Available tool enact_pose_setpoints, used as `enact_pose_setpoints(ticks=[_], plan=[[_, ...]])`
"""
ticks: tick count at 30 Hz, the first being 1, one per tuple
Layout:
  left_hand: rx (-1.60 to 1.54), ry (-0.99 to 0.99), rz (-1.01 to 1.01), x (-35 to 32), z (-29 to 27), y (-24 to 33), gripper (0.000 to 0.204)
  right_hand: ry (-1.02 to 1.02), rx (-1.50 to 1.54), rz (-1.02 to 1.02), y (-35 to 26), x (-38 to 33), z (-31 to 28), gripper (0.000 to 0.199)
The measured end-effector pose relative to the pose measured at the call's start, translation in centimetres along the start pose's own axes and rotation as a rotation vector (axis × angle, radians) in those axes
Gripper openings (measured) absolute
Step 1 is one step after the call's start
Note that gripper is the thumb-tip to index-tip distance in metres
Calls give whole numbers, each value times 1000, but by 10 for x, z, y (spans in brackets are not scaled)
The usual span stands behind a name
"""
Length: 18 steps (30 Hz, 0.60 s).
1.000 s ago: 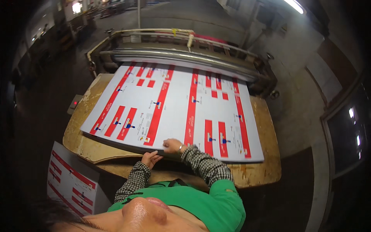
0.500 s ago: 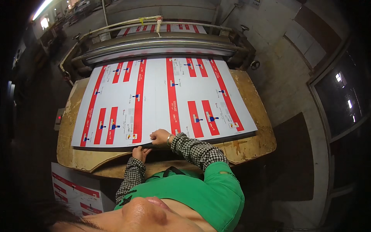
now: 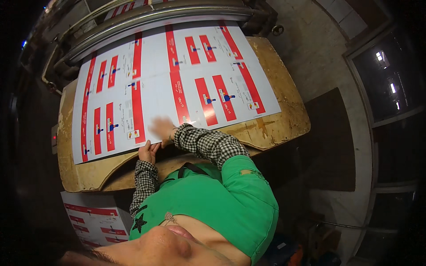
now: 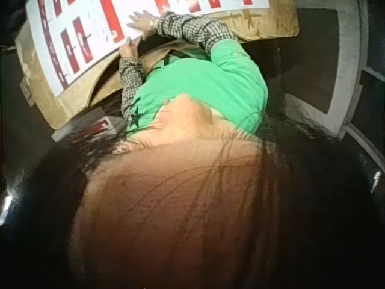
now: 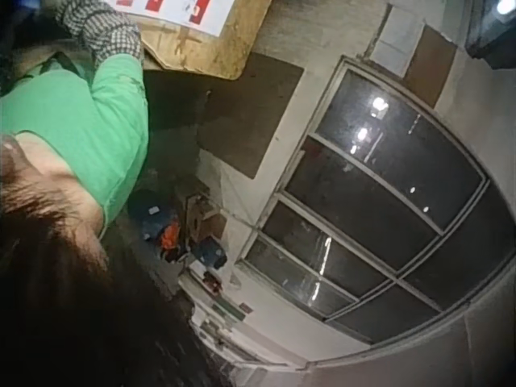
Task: The person repeatedly picks up large printed sheets from a conveyor belt and stacks them onto a growing pile on a nearby pallet. The sheets feature red and white graphics. The person handles the sheets by hand, aligning them carefully before placing them down.
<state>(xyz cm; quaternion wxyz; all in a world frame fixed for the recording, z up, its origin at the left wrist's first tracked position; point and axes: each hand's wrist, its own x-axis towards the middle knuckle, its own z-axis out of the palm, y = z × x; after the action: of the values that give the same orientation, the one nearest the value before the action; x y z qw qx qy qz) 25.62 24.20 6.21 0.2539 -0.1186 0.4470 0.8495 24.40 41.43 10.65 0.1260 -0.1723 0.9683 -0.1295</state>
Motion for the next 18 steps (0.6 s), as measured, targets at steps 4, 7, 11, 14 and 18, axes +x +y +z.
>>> enact_pose_setpoints(ticks=[4, 7, 11, 14, 18], plan=[[21, -67, 0, -4, 5, 5, 33, -106, 83, -11, 8, 2, -11, 87], [2, -80, -41, -9, 3, 9, 31, -76, 178, -59, 14, 7, -12, 50], [-5, -55, -54, -3, -4, 3, 29, -43, 163, -100, 19, 22, 2, 31], [-2, -76, -30, -7, 0, 6, 30, 37, 73, -81, 8, 5, -4, 27], [-14, -25, -42, -13, 12, 12, 10, 114, 92, -106, 13, 4, 6, 24]])
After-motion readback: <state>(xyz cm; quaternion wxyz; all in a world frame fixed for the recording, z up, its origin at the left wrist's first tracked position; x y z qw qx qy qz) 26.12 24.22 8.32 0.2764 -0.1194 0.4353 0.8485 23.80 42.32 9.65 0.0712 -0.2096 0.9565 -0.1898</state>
